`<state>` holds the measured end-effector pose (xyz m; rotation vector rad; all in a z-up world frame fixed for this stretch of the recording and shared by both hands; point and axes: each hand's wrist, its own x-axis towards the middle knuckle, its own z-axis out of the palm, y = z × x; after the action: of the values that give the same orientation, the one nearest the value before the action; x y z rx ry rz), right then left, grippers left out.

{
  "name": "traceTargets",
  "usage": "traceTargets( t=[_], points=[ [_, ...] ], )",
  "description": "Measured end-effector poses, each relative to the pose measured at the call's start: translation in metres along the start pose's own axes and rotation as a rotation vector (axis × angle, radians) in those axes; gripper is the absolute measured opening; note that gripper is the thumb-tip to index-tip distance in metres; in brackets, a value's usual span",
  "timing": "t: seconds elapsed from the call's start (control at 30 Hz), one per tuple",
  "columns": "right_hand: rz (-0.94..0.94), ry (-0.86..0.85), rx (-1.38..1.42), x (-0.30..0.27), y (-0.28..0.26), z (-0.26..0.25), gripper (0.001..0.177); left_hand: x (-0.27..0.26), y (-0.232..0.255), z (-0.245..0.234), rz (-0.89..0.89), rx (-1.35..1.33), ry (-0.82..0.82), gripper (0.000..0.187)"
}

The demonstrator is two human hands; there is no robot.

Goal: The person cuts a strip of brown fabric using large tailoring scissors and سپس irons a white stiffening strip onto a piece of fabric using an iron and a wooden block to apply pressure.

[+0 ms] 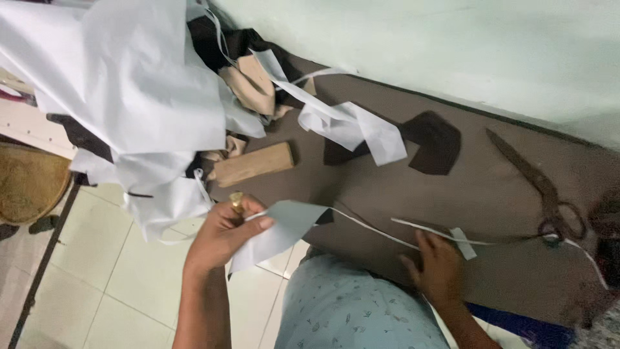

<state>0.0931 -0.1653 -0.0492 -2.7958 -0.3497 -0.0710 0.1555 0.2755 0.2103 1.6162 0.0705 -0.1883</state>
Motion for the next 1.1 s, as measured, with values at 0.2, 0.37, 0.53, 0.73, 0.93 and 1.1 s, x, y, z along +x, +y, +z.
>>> traceTargets(
  t=[0.2, 0.37, 0.53, 0.73, 0.93, 1.1],
  points=[
    [-0.116, 0.275, -0.157, 0.015, 0.012, 0.016, 0.003, 0.027, -0.033, -0.071, 0.003, 0.0, -0.105, 0.009],
    [0.498, -0.382, -0.108, 0.015, 0.003, -0.028, 0.023, 0.036, -0.031, -0.132, 0.232, -0.348, 0.409, 0.021],
    [0.639, -0.033, 0.017, 0.005, 0.062, -0.074, 0.063, 0.049, -0.005, -0.101, 0.236, -0.309, 0.353, 0.016],
    [0.752, -0.29, 0.06, 0.04, 0.071, -0.084, 0.026, 0.057, 0.011, -0.044, 0.276, -0.367, 0.346, 0.022],
    [0.478, -0.424, 0.68, 0.04, -0.034, -0.06, 0.03, 0.048, -0.032, -0.027, 0.383, -0.419, 0.401, 0.021],
    [0.222, -0.128, 0.728, 0.061, -0.006, -0.046, 0.025, 0.017, -0.028, -0.002, 0.318, -0.399, 0.457, 0.02]
  ],
)
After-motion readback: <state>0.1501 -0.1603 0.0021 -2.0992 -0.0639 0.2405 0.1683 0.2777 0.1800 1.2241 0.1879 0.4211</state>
